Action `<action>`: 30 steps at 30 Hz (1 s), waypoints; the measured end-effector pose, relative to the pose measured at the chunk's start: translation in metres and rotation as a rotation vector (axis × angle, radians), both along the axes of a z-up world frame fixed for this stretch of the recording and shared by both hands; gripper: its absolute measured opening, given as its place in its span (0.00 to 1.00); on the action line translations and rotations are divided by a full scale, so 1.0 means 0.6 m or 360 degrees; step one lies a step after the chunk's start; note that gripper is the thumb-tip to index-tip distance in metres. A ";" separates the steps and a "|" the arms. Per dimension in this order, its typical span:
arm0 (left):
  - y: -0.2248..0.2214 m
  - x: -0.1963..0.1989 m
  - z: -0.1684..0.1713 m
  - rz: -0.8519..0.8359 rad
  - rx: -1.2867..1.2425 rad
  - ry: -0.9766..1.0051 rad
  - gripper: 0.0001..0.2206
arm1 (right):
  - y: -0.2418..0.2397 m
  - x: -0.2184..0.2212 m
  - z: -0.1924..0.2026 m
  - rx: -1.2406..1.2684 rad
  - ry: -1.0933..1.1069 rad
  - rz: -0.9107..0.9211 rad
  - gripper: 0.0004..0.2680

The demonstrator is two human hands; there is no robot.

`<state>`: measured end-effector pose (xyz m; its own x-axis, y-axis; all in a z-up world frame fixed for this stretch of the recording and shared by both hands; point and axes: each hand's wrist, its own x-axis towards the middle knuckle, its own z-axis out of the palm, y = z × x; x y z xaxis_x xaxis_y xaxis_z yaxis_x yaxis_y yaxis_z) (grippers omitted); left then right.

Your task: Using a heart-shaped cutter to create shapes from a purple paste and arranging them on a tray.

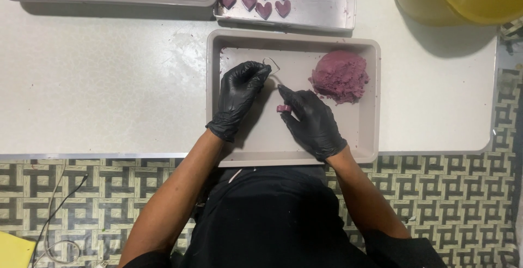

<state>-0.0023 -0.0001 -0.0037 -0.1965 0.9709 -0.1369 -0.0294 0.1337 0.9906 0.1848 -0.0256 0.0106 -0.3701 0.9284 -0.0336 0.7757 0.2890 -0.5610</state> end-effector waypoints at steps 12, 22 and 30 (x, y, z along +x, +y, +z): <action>0.013 0.006 -0.041 0.0028 -0.0010 -0.0058 0.04 | 0.005 -0.006 0.047 -0.0002 0.0209 0.0028 0.06; -0.028 0.023 0.002 -0.0031 0.0497 0.0636 0.05 | 0.064 0.023 0.141 -0.0727 0.1100 -0.0255 0.17; -0.035 0.023 -0.026 -0.0500 0.0991 0.1225 0.12 | 0.386 0.077 0.055 -0.0271 0.0994 -0.0119 0.12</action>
